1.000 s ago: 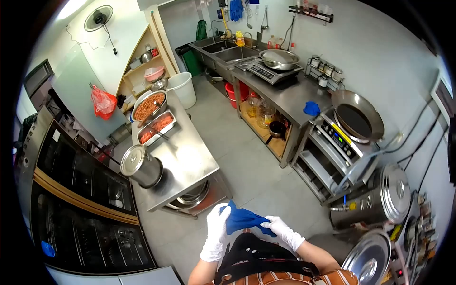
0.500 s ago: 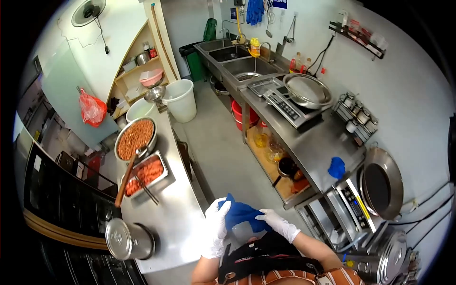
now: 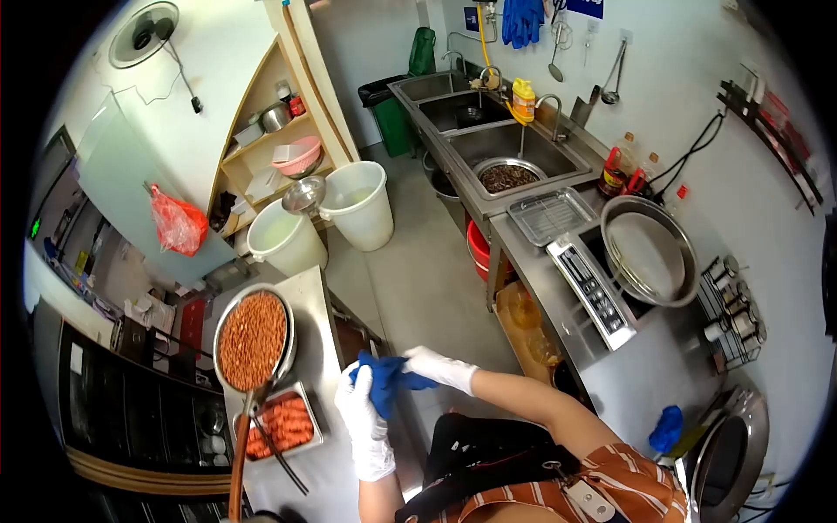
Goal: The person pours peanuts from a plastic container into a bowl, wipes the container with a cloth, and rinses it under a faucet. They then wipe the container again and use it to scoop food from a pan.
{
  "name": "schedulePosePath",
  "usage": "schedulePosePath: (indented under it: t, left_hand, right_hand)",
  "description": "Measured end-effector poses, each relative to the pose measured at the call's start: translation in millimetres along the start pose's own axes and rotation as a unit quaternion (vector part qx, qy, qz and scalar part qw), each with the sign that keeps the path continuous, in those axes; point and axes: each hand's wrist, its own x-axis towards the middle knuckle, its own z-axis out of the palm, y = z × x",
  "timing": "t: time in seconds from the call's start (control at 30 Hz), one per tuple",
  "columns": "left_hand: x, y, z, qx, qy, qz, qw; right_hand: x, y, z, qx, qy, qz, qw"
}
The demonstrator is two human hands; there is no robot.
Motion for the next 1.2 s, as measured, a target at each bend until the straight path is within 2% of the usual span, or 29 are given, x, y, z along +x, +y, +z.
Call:
schedulePosePath:
  t: [0.1,0.13,0.17,0.23,0.27,0.33,0.37,0.43,0.47,0.5,0.57,0.7,0.77,0.8,0.83,0.9,0.93,0.97,1.0,1.03,1.07,1.2]
  left_hand:
    - [86,-3,11,-0.003,0.021,0.047,0.999]
    - [116,-1,19,0.004,0.019,0.049,0.999]
    - [147,1,30,0.009,0.016,0.053,0.998]
    - [212,6,53,-0.003,-0.026,0.037,0.999]
    - [251,4,59,0.010,-0.047,0.032,0.998]
    - [325,2,79,0.024,-0.112,0.011,0.993]
    - [354,3,100,0.032,-0.110,0.009,0.993]
    - [417,13,139,0.076,-0.158,-0.043,0.983]
    - [451,10,158,0.084,-0.166,-0.027,0.982]
    - [484,6,178,0.093,-0.174,-0.010,0.980]
    - [539,5,228,0.074,-0.179,0.004,0.981]
    - [655,-20,321,0.096,-0.232,0.113,0.961]
    - [712,-37,363,0.079,-0.260,0.118,0.955]
    - [733,-41,387,0.091,-0.251,0.121,0.956]
    - [755,-45,410,0.097,-0.254,0.119,0.955]
    - [800,-54,460,0.082,-0.263,0.118,0.954]
    - [828,-60,483,0.091,-0.274,0.117,0.950]
    - [851,-64,507,0.084,-0.276,0.109,0.951]
    - [873,-71,530,0.092,-0.282,0.108,0.949]
    - [895,-79,550,0.100,-0.288,0.107,0.946]
    - [919,-92,568,0.109,-0.297,0.110,0.942]
    - [996,-150,635,0.137,-0.358,0.064,0.921]
  right_hand:
    - [82,-46,-30,-0.034,-0.032,-0.036,0.998]
    - [100,-63,-43,-0.061,-0.006,-0.081,0.995]
    - [120,-82,-57,-0.083,-0.004,-0.080,0.993]
    - [172,-97,-83,0.016,-0.014,-0.111,0.994]
    - [185,-118,-99,0.027,-0.004,-0.115,0.993]
    - [200,-160,-137,-0.014,0.029,-0.044,0.999]
    - [224,-166,-156,-0.009,0.040,-0.041,0.998]
    - [266,-188,-195,0.109,0.029,-0.096,0.989]
    - [285,-196,-218,0.150,0.042,-0.094,0.983]
    - [289,-216,-243,0.256,0.007,-0.053,0.965]
    - [326,-235,-286,0.272,0.122,-0.140,0.944]
    - [385,-284,-398,0.406,0.151,-0.210,0.877]
    - [413,-309,-455,0.454,0.125,-0.267,0.841]
    - [424,-323,-483,0.431,0.145,-0.280,0.846]
    - [447,-326,-519,0.363,0.122,-0.298,0.874]
    - [482,-343,-572,0.364,0.187,-0.316,0.856]
    - [489,-354,-599,0.355,0.215,-0.237,0.878]
    - [497,-365,-625,0.357,0.220,-0.238,0.876]
    - [507,-372,-651,0.198,0.332,-0.212,0.898]
    - [519,-375,-678,0.030,0.430,-0.175,0.885]
    - [550,-357,-717,-0.023,0.479,-0.195,0.856]
    - [563,-360,-837,0.011,0.577,-0.174,0.798]
